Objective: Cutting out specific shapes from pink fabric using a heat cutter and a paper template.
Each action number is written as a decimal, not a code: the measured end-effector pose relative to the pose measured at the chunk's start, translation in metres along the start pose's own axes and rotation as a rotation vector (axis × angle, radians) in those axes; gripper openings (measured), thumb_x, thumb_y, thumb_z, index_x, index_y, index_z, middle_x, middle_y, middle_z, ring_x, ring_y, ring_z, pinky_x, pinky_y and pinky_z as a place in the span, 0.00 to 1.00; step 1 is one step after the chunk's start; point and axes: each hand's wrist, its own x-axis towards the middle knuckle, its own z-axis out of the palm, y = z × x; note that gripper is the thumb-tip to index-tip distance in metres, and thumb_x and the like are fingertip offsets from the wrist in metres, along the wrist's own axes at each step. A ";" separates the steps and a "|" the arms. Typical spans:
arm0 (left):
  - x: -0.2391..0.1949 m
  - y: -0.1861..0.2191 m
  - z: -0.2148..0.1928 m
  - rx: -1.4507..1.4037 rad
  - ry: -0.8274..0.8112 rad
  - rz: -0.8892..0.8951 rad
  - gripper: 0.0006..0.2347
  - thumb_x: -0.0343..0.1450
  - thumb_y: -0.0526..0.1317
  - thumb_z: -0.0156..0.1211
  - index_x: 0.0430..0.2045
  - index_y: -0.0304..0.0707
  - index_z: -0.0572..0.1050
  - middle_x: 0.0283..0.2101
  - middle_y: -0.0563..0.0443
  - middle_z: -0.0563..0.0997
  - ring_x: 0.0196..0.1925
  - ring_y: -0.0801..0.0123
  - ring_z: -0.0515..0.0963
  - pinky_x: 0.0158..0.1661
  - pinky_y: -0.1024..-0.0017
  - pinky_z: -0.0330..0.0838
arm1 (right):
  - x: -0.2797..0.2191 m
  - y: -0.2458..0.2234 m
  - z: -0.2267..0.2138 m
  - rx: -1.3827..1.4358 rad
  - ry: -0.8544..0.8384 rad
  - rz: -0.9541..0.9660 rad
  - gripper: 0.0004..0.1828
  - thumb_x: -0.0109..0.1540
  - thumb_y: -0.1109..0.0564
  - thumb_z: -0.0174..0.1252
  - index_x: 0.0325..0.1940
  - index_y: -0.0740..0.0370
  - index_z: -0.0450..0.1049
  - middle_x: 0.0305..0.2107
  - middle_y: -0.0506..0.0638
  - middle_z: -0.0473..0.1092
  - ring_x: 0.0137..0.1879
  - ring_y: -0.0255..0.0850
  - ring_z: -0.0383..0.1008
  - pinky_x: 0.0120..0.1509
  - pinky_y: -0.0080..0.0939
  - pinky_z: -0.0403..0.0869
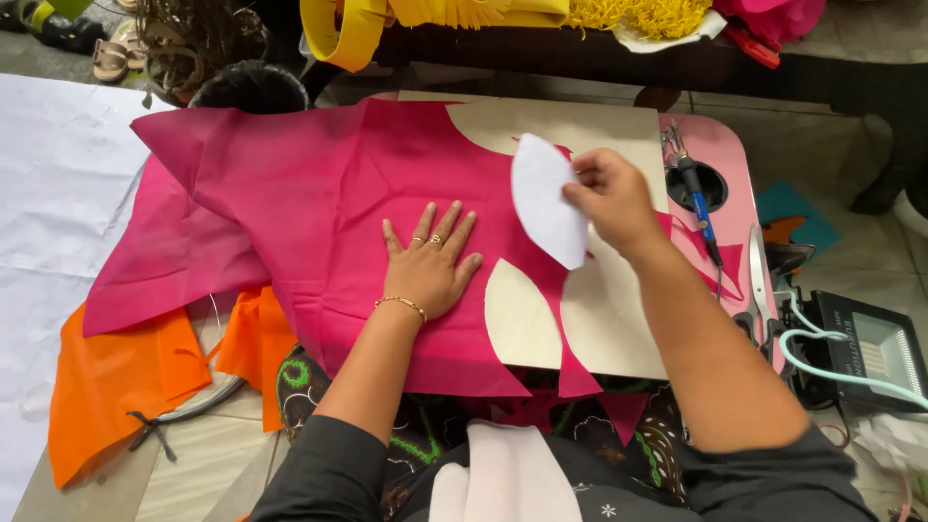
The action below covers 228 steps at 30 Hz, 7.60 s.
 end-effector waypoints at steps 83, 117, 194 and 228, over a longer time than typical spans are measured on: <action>0.055 0.028 -0.018 -0.123 0.012 0.017 0.26 0.65 0.55 0.46 0.58 0.56 0.59 0.66 0.62 0.55 0.70 0.65 0.43 0.55 0.24 0.25 | -0.057 -0.013 -0.087 -0.532 0.256 -0.013 0.12 0.65 0.67 0.43 0.53 0.70 0.59 0.39 0.63 0.61 0.39 0.51 0.65 0.43 0.46 0.68; 0.060 0.017 0.003 -0.260 0.223 0.109 0.26 0.61 0.60 0.56 0.51 0.55 0.67 0.54 0.62 0.65 0.66 0.59 0.53 0.53 0.23 0.30 | -0.114 -0.044 -0.037 0.205 0.080 0.142 0.13 0.65 0.68 0.43 0.52 0.67 0.68 0.34 0.57 0.64 0.35 0.41 0.68 0.37 0.33 0.72; 0.060 0.020 -0.001 -0.180 0.165 0.124 0.29 0.61 0.62 0.50 0.55 0.56 0.65 0.63 0.62 0.60 0.68 0.62 0.48 0.53 0.24 0.24 | -0.091 -0.057 -0.046 -0.300 -0.012 -0.023 0.19 0.65 0.66 0.46 0.61 0.73 0.61 0.39 0.59 0.65 0.33 0.42 0.70 0.34 0.35 0.73; 0.063 0.045 -0.013 -0.025 -0.013 0.069 0.29 0.67 0.54 0.53 0.60 0.43 0.58 0.65 0.45 0.58 0.67 0.60 0.57 0.59 0.30 0.19 | -0.040 -0.039 -0.022 -1.154 -0.169 -0.443 0.09 0.62 0.54 0.56 0.44 0.59 0.74 0.36 0.51 0.72 0.43 0.39 0.76 0.46 0.30 0.76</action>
